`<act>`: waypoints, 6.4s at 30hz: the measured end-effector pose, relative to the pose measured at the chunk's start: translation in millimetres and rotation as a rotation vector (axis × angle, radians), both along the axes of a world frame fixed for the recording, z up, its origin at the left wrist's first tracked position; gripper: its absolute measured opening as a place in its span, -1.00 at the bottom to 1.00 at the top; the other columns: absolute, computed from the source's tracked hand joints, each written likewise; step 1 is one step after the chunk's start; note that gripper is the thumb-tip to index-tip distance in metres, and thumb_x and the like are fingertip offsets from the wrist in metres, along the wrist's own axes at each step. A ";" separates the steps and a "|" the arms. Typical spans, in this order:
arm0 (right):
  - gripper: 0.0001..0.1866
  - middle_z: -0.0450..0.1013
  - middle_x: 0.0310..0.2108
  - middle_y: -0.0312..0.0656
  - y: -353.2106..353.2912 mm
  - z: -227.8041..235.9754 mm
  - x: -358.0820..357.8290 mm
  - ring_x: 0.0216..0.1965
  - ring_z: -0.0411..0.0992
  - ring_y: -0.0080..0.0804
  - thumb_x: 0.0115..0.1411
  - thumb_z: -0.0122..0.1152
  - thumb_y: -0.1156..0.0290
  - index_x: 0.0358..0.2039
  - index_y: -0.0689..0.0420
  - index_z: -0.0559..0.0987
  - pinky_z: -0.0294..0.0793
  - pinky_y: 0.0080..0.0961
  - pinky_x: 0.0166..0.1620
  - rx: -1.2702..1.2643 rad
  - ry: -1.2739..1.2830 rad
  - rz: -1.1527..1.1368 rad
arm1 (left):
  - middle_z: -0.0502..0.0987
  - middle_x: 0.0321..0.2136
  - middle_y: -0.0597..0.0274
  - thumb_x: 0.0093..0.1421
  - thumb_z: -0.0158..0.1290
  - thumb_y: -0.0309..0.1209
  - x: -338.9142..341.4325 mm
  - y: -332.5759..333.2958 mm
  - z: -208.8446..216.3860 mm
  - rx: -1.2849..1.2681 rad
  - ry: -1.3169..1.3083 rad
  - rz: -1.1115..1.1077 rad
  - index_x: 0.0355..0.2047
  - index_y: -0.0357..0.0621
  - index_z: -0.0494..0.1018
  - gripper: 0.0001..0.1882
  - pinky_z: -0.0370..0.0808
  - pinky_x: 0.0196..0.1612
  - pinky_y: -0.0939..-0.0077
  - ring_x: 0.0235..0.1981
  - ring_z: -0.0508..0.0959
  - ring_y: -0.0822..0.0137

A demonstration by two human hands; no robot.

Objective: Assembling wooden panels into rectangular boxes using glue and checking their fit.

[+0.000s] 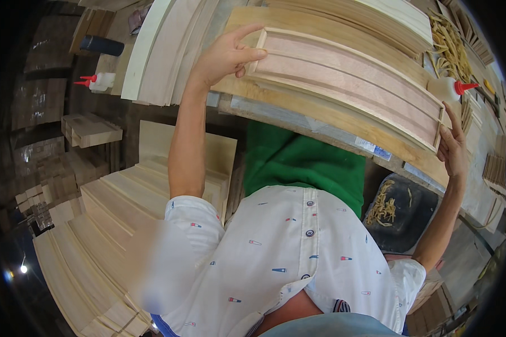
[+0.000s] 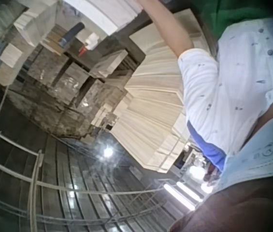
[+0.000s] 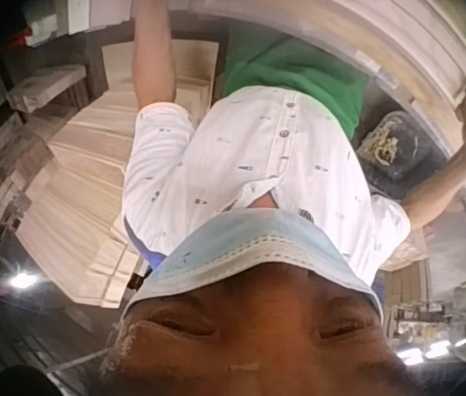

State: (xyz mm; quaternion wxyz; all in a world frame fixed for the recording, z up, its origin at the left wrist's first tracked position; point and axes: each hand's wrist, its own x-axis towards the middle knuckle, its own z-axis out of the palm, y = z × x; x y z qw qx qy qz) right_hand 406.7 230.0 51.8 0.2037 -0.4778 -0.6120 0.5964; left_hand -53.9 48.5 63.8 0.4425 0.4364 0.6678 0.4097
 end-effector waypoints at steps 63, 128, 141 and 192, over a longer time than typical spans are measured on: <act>0.04 0.09 0.27 -0.09 -25.3 13.4 29.5 0.27 0.08 -0.32 -0.12 0.34 0.16 0.33 0.17 0.02 0.02 -0.36 0.28 -0.056 0.365 0.051 | 0.13 0.26 0.10 -0.07 0.18 -0.26 17.1 -4.0 -0.7 0.281 -0.455 -0.074 0.33 -0.10 -0.04 -0.03 0.08 0.29 0.38 0.27 0.16 0.20; 0.17 0.11 0.23 -0.06 -5.5 33.4 -98.3 0.23 0.08 -0.01 -0.36 0.47 0.36 0.32 -0.05 0.06 0.07 -0.15 0.26 0.840 -0.576 0.767 | 0.28 0.17 -0.01 0.15 -0.12 -0.56 168.1 -30.2 -82.5 0.079 -1.338 0.240 0.15 -0.22 0.22 -0.50 -0.02 0.34 0.17 0.28 0.14 0.07; 0.19 0.11 0.25 -0.08 -4.8 35.0 -103.0 0.27 0.05 -0.06 -0.44 0.48 0.42 0.31 -0.02 0.10 0.03 -0.15 0.29 0.810 -0.605 0.746 | 0.51 -0.17 0.43 -0.06 0.07 -0.61 197.6 24.5 -113.0 0.190 -1.825 0.273 -0.23 -0.06 0.47 -0.67 0.07 0.23 0.45 0.06 0.33 0.44; 0.22 -0.01 0.32 -0.03 -20.1 20.4 -85.8 0.35 -0.10 -0.01 -0.41 0.48 0.02 0.30 0.08 0.10 -0.12 -0.06 0.32 0.962 -0.620 0.730 | 0.18 0.23 0.04 0.16 0.07 -0.46 258.3 -0.5 -94.8 -0.367 -1.301 -0.521 0.30 -0.13 -0.03 -0.25 0.19 0.22 0.33 0.20 0.25 0.21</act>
